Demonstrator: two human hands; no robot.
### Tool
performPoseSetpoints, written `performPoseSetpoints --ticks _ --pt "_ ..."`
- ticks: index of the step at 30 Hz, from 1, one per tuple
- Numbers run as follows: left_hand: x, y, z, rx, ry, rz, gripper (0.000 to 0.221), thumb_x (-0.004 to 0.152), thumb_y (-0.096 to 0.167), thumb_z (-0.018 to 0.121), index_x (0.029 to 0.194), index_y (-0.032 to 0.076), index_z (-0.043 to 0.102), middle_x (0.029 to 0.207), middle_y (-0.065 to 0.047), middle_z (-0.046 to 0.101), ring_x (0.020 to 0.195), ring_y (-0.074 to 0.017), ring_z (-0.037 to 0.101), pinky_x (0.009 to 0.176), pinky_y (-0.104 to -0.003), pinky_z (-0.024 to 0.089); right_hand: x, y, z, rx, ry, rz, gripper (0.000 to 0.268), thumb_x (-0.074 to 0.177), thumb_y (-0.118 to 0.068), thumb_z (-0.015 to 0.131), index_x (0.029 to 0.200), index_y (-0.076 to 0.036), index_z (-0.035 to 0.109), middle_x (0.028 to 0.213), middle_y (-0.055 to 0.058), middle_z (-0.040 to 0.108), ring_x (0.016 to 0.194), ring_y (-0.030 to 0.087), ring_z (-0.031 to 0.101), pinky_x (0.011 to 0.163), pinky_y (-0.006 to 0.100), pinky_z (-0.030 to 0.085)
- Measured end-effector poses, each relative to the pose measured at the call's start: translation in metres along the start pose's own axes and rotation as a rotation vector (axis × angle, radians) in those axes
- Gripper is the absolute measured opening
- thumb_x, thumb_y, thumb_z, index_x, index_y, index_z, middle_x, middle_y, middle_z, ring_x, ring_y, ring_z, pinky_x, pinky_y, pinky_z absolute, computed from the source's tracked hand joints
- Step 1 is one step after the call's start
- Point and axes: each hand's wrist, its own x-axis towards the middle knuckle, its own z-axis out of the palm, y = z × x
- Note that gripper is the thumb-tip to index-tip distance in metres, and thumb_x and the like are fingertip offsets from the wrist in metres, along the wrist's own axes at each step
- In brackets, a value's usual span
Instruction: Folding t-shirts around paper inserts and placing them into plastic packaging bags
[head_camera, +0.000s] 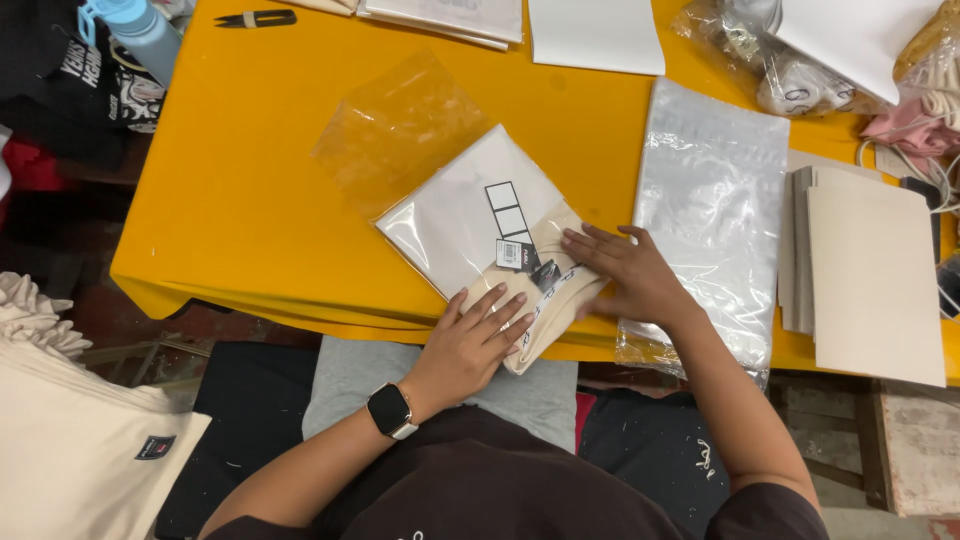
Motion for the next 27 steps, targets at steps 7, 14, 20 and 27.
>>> performPoseSetpoints --ticks 7,14,20,27 --pt "-0.012 -0.001 -0.001 -0.003 -0.02 -0.01 0.041 0.11 0.032 0.043 0.147 0.02 0.056 0.154 -0.007 0.053 0.146 -0.0312 0.043 0.116 -0.055 0.023 0.002 0.005 0.015 -0.049 0.016 -0.068 0.081 0.074 -0.069 0.071 0.141 -0.027 0.059 0.153 -0.004 0.056 0.141 0.02 0.051 0.114 0.053 0.032" --pt "-0.013 0.01 0.001 0.062 -0.004 -0.011 0.041 0.109 0.032 0.045 0.148 0.02 0.055 0.155 -0.006 0.053 0.146 -0.0309 0.044 0.115 -0.055 0.026 0.043 -0.008 0.043 -0.129 0.548 -0.109 0.049 0.09 -0.068 0.064 0.112 -0.025 0.073 0.101 -0.006 0.073 0.101 0.017 0.07 0.098 0.044 0.042" --pt "0.059 0.048 0.01 -0.054 0.001 -0.115 0.045 0.109 0.026 0.047 0.152 0.015 0.049 0.156 -0.018 0.049 0.144 -0.0461 0.042 0.106 -0.067 0.035 0.104 -0.01 0.03 -0.179 0.596 0.19 0.045 0.09 -0.045 0.07 0.12 -0.012 0.064 0.101 0.002 0.06 0.101 0.022 0.057 0.102 0.045 0.032" --pt "0.165 -0.123 -0.01 -0.553 0.13 -0.65 0.036 0.098 0.019 0.057 0.125 -0.004 0.064 0.113 -0.028 0.065 0.109 -0.0501 0.061 0.095 -0.063 0.045 0.062 0.124 0.068 0.326 0.623 0.718 0.024 0.096 -0.031 0.083 0.105 -0.011 0.075 0.082 0.011 0.063 0.076 0.033 0.063 0.069 0.044 0.045"
